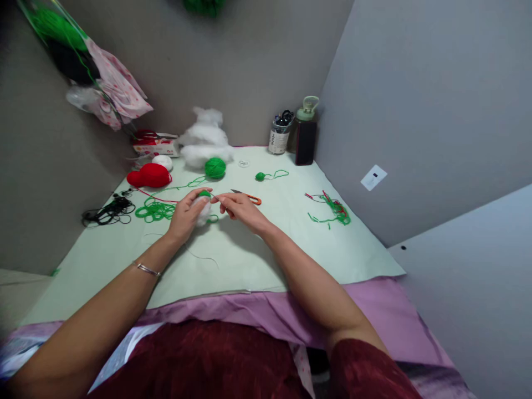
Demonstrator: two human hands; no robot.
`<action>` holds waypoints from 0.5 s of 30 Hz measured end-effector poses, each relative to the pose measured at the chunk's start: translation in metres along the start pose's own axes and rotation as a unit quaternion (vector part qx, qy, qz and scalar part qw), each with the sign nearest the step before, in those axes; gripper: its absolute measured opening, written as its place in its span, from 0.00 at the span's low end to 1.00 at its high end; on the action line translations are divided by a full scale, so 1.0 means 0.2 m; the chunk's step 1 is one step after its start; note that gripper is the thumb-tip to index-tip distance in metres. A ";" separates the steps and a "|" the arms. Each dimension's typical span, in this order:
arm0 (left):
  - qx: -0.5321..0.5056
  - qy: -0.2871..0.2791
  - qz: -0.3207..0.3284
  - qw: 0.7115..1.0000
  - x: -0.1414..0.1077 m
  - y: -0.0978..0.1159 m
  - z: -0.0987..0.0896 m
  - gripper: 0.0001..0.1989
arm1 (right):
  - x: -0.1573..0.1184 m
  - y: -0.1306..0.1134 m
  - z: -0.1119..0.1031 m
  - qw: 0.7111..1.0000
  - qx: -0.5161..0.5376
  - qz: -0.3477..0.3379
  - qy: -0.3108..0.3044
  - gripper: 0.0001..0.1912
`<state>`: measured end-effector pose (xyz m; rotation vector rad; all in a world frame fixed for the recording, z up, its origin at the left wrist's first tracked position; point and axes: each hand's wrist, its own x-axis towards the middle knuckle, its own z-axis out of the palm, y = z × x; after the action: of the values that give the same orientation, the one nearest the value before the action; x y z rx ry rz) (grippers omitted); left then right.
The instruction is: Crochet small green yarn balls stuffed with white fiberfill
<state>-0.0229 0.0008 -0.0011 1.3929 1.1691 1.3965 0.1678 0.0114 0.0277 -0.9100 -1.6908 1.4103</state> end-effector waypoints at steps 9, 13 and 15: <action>0.043 -0.011 0.016 0.999 0.00 0.00 0.00 0.18 | -0.01 0.00 0.05 0.999 -0.002 0.035 -0.022 0.10; 0.045 -0.012 0.017 0.999 0.00 0.00 0.00 0.19 | 0.00 -0.01 0.05 0.999 -0.001 0.053 -0.013 0.09; 0.040 -0.014 0.014 0.999 0.00 0.01 0.01 0.19 | 0.00 0.00 0.05 0.998 0.005 0.063 -0.012 0.09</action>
<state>-0.0217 0.0000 -0.0002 1.4866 1.2033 1.3581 0.1583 0.0067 0.0258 -1.0129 -1.6669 1.5180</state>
